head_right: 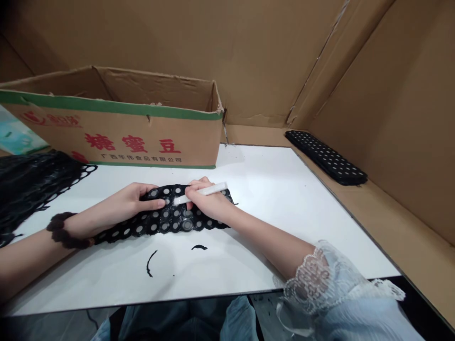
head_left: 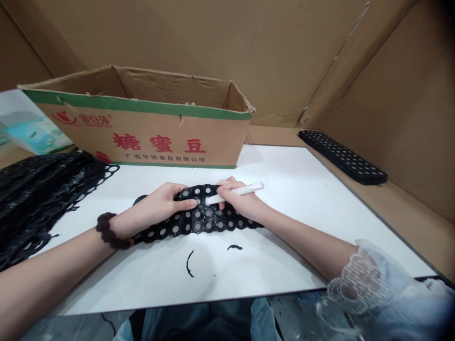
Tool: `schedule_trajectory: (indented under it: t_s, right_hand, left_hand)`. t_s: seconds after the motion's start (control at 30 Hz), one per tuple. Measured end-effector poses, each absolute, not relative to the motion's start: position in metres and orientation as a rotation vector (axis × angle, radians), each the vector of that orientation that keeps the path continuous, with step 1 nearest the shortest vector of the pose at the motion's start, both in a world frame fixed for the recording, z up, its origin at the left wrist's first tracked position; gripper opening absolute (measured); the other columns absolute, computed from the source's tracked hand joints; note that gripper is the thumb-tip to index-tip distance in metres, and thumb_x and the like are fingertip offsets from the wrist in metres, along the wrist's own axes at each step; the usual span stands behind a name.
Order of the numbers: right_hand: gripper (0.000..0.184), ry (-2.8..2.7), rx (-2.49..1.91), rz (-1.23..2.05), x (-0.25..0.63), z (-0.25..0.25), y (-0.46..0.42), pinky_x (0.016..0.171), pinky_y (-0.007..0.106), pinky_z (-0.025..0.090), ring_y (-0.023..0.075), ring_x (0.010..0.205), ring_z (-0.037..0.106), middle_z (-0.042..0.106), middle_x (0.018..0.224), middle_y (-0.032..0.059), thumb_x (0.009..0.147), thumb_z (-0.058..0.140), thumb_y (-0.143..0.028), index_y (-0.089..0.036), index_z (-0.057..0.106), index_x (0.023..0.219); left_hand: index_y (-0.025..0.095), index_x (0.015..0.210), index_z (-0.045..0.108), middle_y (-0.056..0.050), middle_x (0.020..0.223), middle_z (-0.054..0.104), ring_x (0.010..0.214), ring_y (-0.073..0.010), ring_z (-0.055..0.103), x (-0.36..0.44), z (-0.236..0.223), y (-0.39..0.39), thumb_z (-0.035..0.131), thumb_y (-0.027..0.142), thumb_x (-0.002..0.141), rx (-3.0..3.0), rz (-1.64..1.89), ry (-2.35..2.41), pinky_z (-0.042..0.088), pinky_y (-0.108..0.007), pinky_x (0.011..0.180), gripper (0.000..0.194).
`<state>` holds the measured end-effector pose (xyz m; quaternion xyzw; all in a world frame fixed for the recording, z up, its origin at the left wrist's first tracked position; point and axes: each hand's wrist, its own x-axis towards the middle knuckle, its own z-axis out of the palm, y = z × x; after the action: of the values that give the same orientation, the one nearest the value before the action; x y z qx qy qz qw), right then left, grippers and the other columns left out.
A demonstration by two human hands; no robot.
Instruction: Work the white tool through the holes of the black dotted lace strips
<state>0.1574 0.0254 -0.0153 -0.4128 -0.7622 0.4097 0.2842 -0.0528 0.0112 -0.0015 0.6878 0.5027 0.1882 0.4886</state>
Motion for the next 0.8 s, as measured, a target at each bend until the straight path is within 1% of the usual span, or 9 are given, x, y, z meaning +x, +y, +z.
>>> schedule_trajectory:
  t_s: [0.13, 0.27, 0.33, 0.47, 0.5, 0.57, 0.67, 0.73, 0.8]
  right_hand:
    - [0.040, -2.143, -1.176, 0.862, 0.146, -0.018, 0.017, 0.086, 0.035, 0.028, 0.0171, 0.090, 0.041, 0.053, 0.072, 0.0013, 0.086, 0.036, -0.028, -0.019, 0.048, 0.050]
    - [0.036, -2.226, -1.151, 0.613, 0.139, -0.020, 0.013, 0.079, 0.036, 0.027, 0.0177, 0.088, 0.038, 0.053, 0.075, 0.0013, 0.087, 0.039, -0.032, -0.018, 0.047, 0.054]
    - [0.037, -2.214, -1.159, 0.617, 0.140, -0.019, 0.014, 0.078, 0.037, 0.027, 0.0177, 0.087, 0.039, 0.054, 0.075, 0.0013, 0.086, 0.039, -0.033, -0.018, 0.047, 0.054]
    - [0.038, -2.115, -1.205, 0.800, 0.148, -0.019, 0.023, 0.083, 0.037, 0.029, 0.0185, 0.088, 0.043, 0.056, 0.068, 0.0013, 0.083, 0.042, -0.028, -0.019, 0.044, 0.046]
    - [0.038, -2.091, -1.201, 0.841, 0.150, -0.019, 0.025, 0.084, 0.036, 0.030, 0.0187, 0.089, 0.044, 0.056, 0.066, 0.0016, 0.082, 0.042, -0.026, -0.019, 0.044, 0.044]
    - [0.039, -2.079, -1.178, 0.889, 0.154, -0.019, 0.029, 0.084, 0.035, 0.032, 0.0189, 0.090, 0.045, 0.056, 0.063, 0.0020, 0.081, 0.042, -0.025, -0.020, 0.044, 0.043]
    - [0.038, -2.096, -1.173, 0.909, 0.156, -0.020, 0.031, 0.084, 0.035, 0.033, 0.0192, 0.089, 0.045, 0.056, 0.064, 0.0019, 0.080, 0.042, -0.026, -0.019, 0.045, 0.043]
    - [0.036, -2.099, -1.181, 0.916, 0.156, -0.021, 0.030, 0.084, 0.035, 0.033, 0.0191, 0.090, 0.045, 0.057, 0.066, 0.0016, 0.080, 0.043, -0.027, -0.019, 0.046, 0.045]
    - [0.033, -2.105, -1.179, 0.900, 0.155, -0.021, 0.028, 0.084, 0.035, 0.033, 0.0189, 0.090, 0.045, 0.058, 0.067, 0.0014, 0.080, 0.043, -0.026, -0.019, 0.047, 0.047]
  left_hand:
    - [0.017, 0.072, 0.053, 0.001, 0.069, 0.058, 0.058, -0.0127, 0.051, -0.048, 0.000, 0.003, 0.055, 0.044, 0.075, 1.608, 0.500, 1.268, 0.039, -0.022, 0.052, 0.027]
    - [0.017, 0.074, 0.052, 0.001, 0.070, 0.058, 0.060, -0.0133, 0.051, -0.045, 0.002, -0.002, 0.051, 0.044, 0.077, 1.659, 0.558, 1.294, 0.039, -0.023, 0.054, 0.027]
    - [0.017, 0.074, 0.051, 0.001, 0.071, 0.057, 0.062, -0.0144, 0.051, -0.045, 0.004, -0.001, 0.049, 0.045, 0.078, 1.765, 0.519, 1.294, 0.039, -0.024, 0.055, 0.028]
    - [0.018, 0.067, 0.048, 0.000, 0.066, 0.055, 0.061, -0.0168, 0.050, -0.049, 0.004, 0.010, 0.045, 0.047, 0.079, 2.215, 0.388, 1.427, 0.035, -0.027, 0.056, 0.031]
    - [0.018, 0.070, 0.049, -0.001, 0.068, 0.056, 0.064, -0.0181, 0.051, -0.051, 0.001, 0.013, 0.044, 0.047, 0.079, 2.312, 0.370, 1.450, 0.036, -0.028, 0.059, 0.031]
    - [0.018, 0.079, 0.052, -0.005, 0.080, 0.059, 0.076, -0.0216, 0.053, -0.054, -0.006, 0.018, 0.045, 0.048, 0.079, 2.435, 0.359, 1.468, 0.038, -0.031, 0.068, 0.031]
    - [0.017, 0.099, 0.050, -0.009, 0.102, 0.056, 0.096, -0.0264, 0.049, -0.061, -0.013, 0.025, 0.053, 0.053, 0.073, 2.501, 0.426, 1.505, 0.037, -0.037, 0.083, 0.044]
    - [0.018, 0.109, 0.047, -0.009, 0.111, 0.053, 0.103, -0.0262, 0.047, -0.064, -0.006, 0.028, 0.056, 0.053, 0.072, 2.511, 0.561, 1.524, 0.035, -0.039, 0.088, 0.052]
    - [0.017, 0.105, 0.052, -0.006, 0.108, 0.055, 0.101, -0.0233, 0.048, -0.067, 0.017, 0.027, 0.053, 0.049, 0.076, 2.481, 0.718, 1.526, 0.035, -0.036, 0.090, 0.043]
